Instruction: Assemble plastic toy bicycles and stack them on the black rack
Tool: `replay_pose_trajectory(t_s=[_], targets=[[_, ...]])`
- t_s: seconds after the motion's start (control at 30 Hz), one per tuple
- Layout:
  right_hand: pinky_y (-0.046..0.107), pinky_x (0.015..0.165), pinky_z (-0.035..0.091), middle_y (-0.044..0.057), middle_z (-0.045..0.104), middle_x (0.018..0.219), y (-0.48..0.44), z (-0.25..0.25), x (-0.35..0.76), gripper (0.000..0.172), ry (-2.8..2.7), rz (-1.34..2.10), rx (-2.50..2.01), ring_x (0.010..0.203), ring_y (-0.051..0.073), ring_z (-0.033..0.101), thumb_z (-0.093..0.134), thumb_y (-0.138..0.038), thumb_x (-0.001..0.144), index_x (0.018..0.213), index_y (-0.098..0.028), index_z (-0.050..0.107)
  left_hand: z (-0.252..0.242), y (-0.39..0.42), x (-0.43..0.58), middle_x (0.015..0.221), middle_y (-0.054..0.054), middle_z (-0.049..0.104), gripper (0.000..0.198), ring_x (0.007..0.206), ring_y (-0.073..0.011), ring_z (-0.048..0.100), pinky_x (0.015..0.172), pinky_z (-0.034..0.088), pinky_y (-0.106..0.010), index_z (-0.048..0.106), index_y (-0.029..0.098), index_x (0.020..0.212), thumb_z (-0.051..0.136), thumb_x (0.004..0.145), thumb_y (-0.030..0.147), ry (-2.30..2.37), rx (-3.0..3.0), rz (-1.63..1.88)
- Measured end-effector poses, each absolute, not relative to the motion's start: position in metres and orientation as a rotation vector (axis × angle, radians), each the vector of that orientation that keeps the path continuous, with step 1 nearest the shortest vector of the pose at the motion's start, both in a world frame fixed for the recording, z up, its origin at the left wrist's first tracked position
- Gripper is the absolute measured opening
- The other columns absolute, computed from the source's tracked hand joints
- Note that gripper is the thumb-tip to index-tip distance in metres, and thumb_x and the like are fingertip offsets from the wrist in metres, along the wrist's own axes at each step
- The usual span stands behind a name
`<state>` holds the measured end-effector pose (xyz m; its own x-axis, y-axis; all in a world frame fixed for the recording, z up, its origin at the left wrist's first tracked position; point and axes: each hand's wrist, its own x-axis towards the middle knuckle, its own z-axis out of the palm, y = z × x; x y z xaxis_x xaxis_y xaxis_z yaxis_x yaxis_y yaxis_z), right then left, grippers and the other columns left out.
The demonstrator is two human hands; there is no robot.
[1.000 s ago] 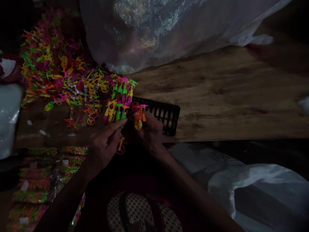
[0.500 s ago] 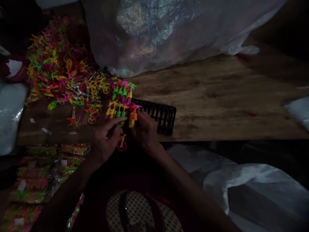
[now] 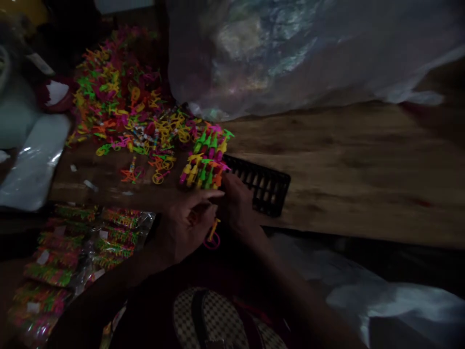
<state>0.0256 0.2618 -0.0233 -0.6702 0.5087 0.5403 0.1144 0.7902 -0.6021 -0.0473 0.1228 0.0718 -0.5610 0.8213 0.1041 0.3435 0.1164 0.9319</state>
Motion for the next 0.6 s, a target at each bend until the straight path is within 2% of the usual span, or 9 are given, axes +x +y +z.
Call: replay_pose_trajectory(t_s=[0.13, 0.2, 0.3, 0.4, 0.47, 0.53, 0.6], targets=[[0.033, 0.074, 0.055, 0.010, 0.072, 0.100, 0.254, -0.013, 0.052, 0.020, -2.196, 0.535, -0.552, 0.089, 0.022, 0.067, 0.056, -0.014, 0.090, 0.108, -0.017, 0.065, 0.057, 0.088, -0.054, 0.098, -0.005, 0.071, 0.031, 0.089, -0.0129, 0.066, 0.076, 0.052, -0.020, 0.066, 0.018, 0.119, 0.058, 0.090, 0.023, 1.741, 0.629, 1.521], [0.032, 0.074, 0.055, 0.008, 0.072, 0.095, 0.246, 0.006, 0.070, 0.016, -2.191, 0.516, -0.583, 0.086, 0.020, 0.068, 0.058, -0.015, 0.092, 0.105, -0.018, 0.066, 0.049, 0.072, -0.060, 0.107, -0.005, 0.070, 0.032, 0.096, -0.0142, 0.066, 0.079, 0.052, -0.022, 0.066, 0.018, 0.119, 0.060, 0.088, 0.021, 1.622, 0.428, 1.557], [0.026, 0.068, 0.054, 0.005, 0.070, 0.086, 0.231, 0.036, 0.083, 0.011, -2.362, 0.813, -0.366, 0.078, 0.015, 0.067, 0.058, -0.013, 0.093, 0.097, -0.018, 0.067, 0.045, 0.060, -0.066, 0.116, -0.006, 0.069, 0.038, 0.098, -0.0154, 0.066, 0.079, 0.052, -0.023, 0.064, 0.018, 0.121, 0.064, 0.083, 0.018, 1.446, 0.214, 1.526], [0.028, 0.084, 0.057, 0.010, 0.068, 0.114, 0.216, 0.046, 0.078, 0.025, -2.464, 1.256, 0.020, 0.104, 0.016, 0.067, 0.050, -0.009, 0.095, 0.113, -0.018, 0.066, 0.050, 0.061, -0.063, 0.123, -0.008, 0.067, 0.044, 0.097, -0.0154, 0.066, 0.079, 0.052, -0.023, 0.062, 0.018, 0.124, 0.062, 0.080, 0.012, 1.339, 0.126, 1.443], [0.033, 0.097, 0.054, 0.010, 0.062, 0.130, 0.209, 0.041, 0.075, 0.040, -2.481, 1.416, 0.148, 0.122, 0.019, 0.060, 0.045, -0.003, 0.090, 0.123, -0.019, 0.063, 0.050, 0.062, -0.059, 0.125, -0.008, 0.066, 0.047, 0.098, -0.0156, 0.066, 0.079, 0.053, -0.023, 0.062, 0.018, 0.123, 0.059, 0.077, 0.009, 1.296, 0.123, 1.422], [0.036, 0.102, 0.052, 0.010, 0.060, 0.133, 0.203, 0.034, 0.074, 0.051, -2.494, 1.529, 0.175, 0.126, 0.020, 0.057, 0.044, 0.000, 0.083, 0.127, -0.019, 0.062, 0.044, 0.062, -0.055, 0.125, -0.008, 0.066, 0.047, 0.099, -0.0156, 0.066, 0.080, 0.053, -0.022, 0.063, 0.017, 0.120, 0.057, 0.075, 0.008, 1.269, 0.125, 1.454], [0.036, 0.102, 0.052, 0.010, 0.061, 0.130, 0.199, 0.030, 0.075, 0.055, -2.482, 1.604, 0.159, 0.124, 0.020, 0.059, 0.046, -0.001, 0.080, 0.130, -0.018, 0.060, 0.034, 0.061, -0.053, 0.123, -0.008, 0.066, 0.045, 0.097, -0.0151, 0.066, 0.079, 0.053, -0.022, 0.063, 0.016, 0.118, 0.057, 0.074, 0.009, 1.235, 0.111, 1.518]])
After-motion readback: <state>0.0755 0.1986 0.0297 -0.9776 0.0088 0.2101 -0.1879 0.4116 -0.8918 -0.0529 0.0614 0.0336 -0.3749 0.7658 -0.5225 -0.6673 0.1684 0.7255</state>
